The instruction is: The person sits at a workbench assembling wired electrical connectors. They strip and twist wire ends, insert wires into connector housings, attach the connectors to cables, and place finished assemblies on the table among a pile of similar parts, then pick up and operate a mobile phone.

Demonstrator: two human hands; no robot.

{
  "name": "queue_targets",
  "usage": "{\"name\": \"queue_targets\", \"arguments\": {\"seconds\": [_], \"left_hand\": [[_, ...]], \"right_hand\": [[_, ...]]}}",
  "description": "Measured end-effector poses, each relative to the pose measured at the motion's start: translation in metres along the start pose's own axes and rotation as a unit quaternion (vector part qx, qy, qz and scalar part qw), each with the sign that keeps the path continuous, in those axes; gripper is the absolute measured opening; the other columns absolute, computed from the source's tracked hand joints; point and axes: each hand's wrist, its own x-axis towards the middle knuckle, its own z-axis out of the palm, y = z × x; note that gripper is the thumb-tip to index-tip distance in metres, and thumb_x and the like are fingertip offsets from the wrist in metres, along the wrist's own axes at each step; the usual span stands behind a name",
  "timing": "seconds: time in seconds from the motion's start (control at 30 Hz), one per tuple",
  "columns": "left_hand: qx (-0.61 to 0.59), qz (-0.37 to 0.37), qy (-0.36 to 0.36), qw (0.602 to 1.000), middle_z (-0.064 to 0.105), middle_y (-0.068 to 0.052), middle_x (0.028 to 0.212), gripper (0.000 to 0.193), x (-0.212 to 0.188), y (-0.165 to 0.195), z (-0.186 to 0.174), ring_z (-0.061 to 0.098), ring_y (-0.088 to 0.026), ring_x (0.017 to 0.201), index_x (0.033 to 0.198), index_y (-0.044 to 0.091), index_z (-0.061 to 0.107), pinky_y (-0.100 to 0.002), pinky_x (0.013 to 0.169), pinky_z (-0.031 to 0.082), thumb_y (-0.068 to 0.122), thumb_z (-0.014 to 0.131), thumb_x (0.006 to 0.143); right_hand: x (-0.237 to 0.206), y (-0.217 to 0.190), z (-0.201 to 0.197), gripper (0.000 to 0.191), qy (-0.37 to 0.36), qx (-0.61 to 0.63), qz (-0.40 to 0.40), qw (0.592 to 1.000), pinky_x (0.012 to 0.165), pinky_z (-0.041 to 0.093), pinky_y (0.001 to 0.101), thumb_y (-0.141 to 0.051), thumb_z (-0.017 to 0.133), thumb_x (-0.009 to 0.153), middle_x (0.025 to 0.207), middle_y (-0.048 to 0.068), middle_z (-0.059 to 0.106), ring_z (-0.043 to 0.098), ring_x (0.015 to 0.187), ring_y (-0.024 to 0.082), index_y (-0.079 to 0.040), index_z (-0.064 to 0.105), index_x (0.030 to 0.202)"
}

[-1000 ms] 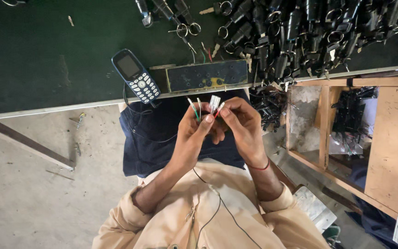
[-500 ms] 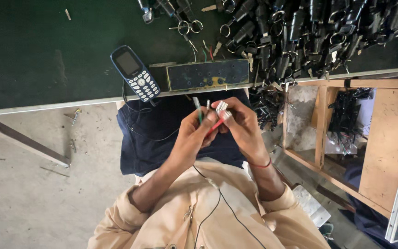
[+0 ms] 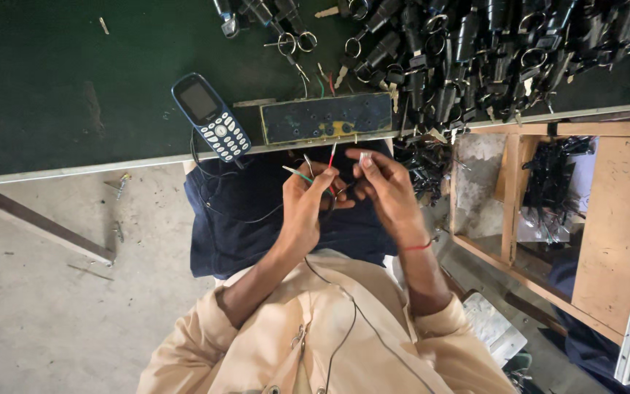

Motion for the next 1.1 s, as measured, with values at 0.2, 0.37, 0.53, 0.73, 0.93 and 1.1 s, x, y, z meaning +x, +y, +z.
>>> {"name": "queue_targets", "arguments": {"seconds": [0.2, 0.37, 0.53, 0.73, 0.93, 1.1], "left_hand": [[0.013, 0.024, -0.007, 1.0, 0.067, -0.01, 0.084, 0.015, 0.0, -0.008, 0.007, 0.066, -0.016, 0.07, 0.103, -0.004, 0.063, -0.038, 0.065, 0.067, 0.011, 0.064, 0.099], [0.018, 0.029, -0.002, 0.999, 0.067, -0.01, 0.084, 0.017, -0.002, -0.008, 0.01, 0.067, -0.016, 0.069, 0.104, -0.004, 0.063, -0.038, 0.065, 0.067, 0.013, 0.064, 0.1], [0.014, 0.046, -0.014, 0.999, 0.068, -0.011, 0.083, 0.018, 0.005, -0.011, 0.006, 0.067, -0.015, 0.068, 0.105, -0.004, 0.063, -0.036, 0.065, 0.066, 0.014, 0.066, 0.101], [0.036, 0.048, -0.003, 0.998, 0.07, -0.011, 0.083, 0.018, 0.015, -0.009, 0.003, 0.068, -0.015, 0.065, 0.103, -0.004, 0.065, -0.035, 0.06, 0.064, 0.013, 0.067, 0.099], [0.056, 0.061, 0.001, 0.997, 0.071, -0.011, 0.083, 0.02, 0.012, -0.006, 0.004, 0.068, -0.015, 0.065, 0.103, -0.005, 0.066, -0.033, 0.059, 0.063, 0.014, 0.068, 0.099], [0.118, 0.071, -0.006, 0.99, 0.068, -0.006, 0.078, 0.023, 0.01, 0.001, 0.006, 0.066, -0.012, 0.063, 0.105, -0.001, 0.066, -0.029, 0.056, 0.061, 0.021, 0.062, 0.103]], "right_hand": [[0.007, -0.006, -0.012, 0.035, -0.02, -0.041, -0.011, 0.999, 0.061, 0.045, 0.0227, -0.023, 0.06, 0.106, 0.088, -0.002, 0.059, 0.047, 0.065, 0.005, 0.006, 0.068, 0.125], [0.007, -0.006, -0.012, 0.035, -0.023, -0.029, -0.006, 0.999, 0.061, 0.045, 0.0234, -0.023, 0.059, 0.107, 0.087, -0.002, 0.058, 0.046, 0.065, 0.005, 0.006, 0.068, 0.125], [0.009, -0.006, -0.016, 0.037, -0.029, -0.08, -0.028, 0.996, 0.06, 0.047, 0.0235, -0.027, 0.06, 0.106, 0.085, -0.002, 0.06, 0.05, 0.066, 0.005, 0.005, 0.07, 0.122], [0.016, -0.012, -0.019, 0.042, -0.05, -0.245, 0.019, 0.968, 0.049, 0.045, 0.0224, -0.038, 0.059, 0.105, 0.07, 0.0, 0.061, 0.055, 0.055, 0.006, 0.001, 0.071, 0.093], [0.025, -0.011, -0.013, 0.04, -0.067, -0.202, 0.024, 0.977, 0.049, 0.044, 0.0215, -0.04, 0.057, 0.104, 0.07, -0.002, 0.06, 0.055, 0.054, 0.006, -0.004, 0.065, 0.09], [0.031, -0.007, -0.004, 0.04, -0.058, -0.139, 0.004, 0.989, 0.048, 0.041, 0.023, -0.039, 0.06, 0.106, 0.067, -0.001, 0.056, 0.052, 0.053, 0.007, -0.002, 0.067, 0.09]]}}
